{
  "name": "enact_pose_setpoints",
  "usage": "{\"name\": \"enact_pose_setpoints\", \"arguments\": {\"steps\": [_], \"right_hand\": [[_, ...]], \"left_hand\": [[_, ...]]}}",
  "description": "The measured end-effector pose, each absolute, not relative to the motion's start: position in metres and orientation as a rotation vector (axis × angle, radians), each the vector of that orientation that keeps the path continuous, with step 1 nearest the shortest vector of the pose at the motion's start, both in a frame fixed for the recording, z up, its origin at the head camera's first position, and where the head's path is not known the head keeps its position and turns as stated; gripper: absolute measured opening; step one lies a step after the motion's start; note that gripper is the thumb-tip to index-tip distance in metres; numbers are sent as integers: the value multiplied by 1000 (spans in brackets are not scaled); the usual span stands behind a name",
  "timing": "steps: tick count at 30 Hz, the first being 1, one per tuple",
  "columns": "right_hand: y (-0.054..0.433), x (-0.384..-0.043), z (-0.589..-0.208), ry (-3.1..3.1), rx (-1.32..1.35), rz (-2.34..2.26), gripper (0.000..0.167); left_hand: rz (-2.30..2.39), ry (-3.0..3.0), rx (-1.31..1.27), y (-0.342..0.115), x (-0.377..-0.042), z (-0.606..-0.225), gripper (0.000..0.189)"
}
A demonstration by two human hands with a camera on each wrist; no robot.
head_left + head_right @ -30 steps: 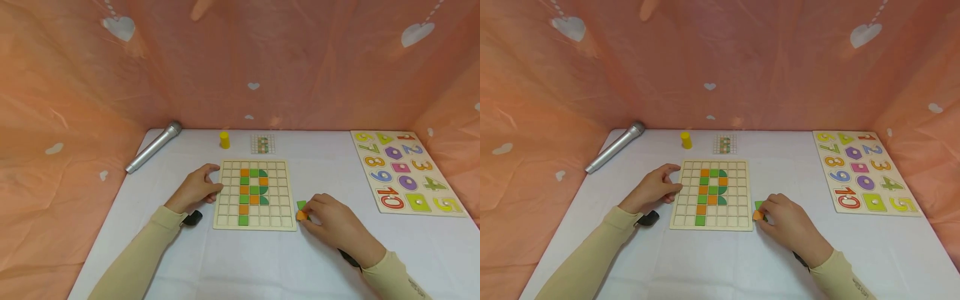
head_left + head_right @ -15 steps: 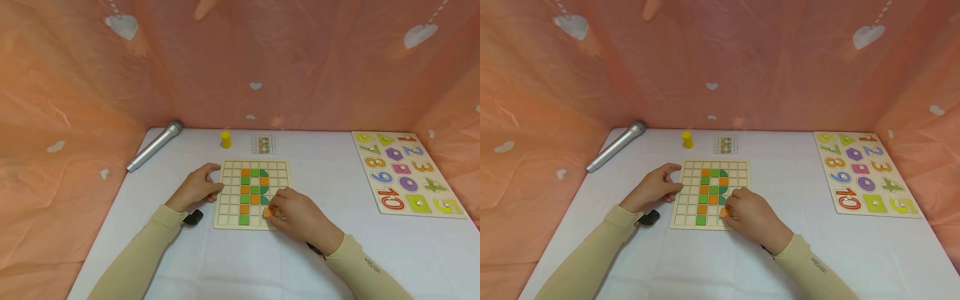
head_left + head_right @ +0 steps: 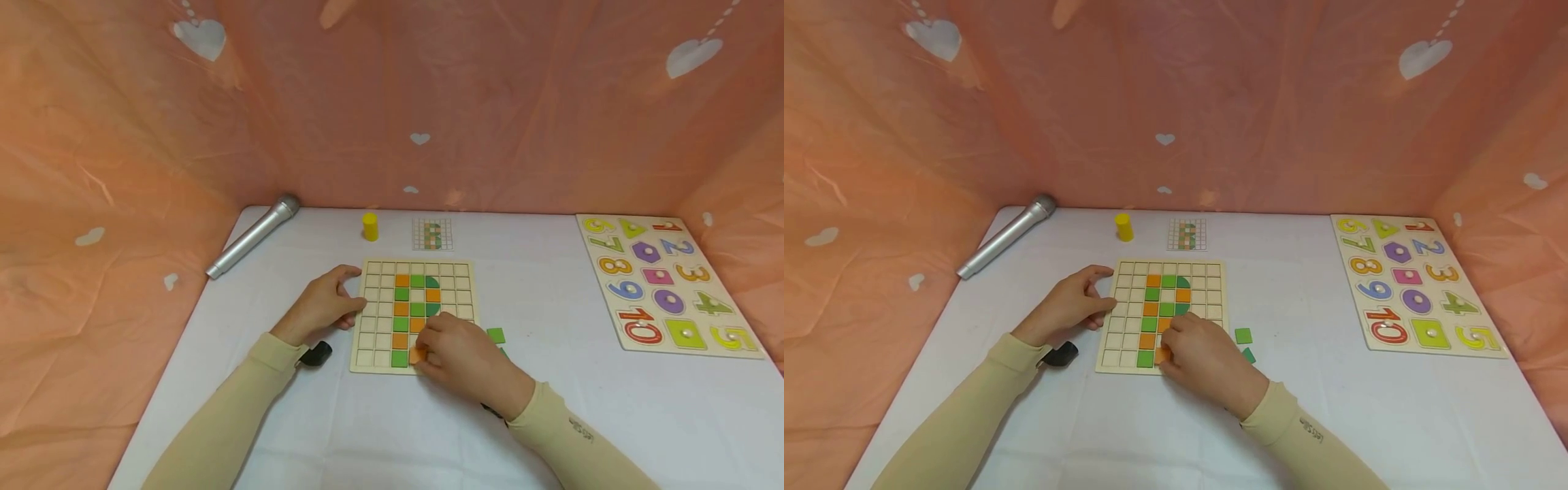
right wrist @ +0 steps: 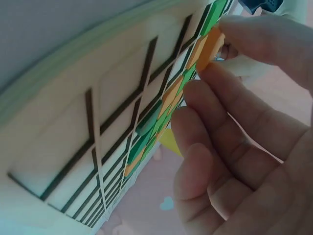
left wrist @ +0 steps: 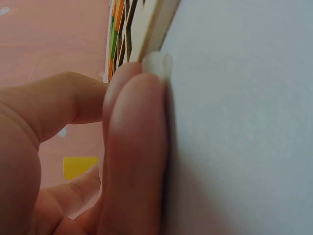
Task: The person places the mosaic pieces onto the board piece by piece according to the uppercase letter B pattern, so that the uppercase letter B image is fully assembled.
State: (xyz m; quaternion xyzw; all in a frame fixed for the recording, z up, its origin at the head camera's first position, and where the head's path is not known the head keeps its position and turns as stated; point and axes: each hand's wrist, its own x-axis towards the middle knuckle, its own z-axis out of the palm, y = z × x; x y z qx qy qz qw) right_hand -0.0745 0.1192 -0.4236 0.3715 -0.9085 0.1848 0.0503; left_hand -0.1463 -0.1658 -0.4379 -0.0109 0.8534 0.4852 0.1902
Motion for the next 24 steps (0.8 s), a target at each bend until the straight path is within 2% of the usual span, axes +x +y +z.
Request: {"name": "enact_pose_setpoints", "arguments": {"steps": [24], "right_hand": [[117,-73,-428,-2768,1172,463,5]], "left_hand": [[1344,2406,-52,-165,-148,-439,67]]}}
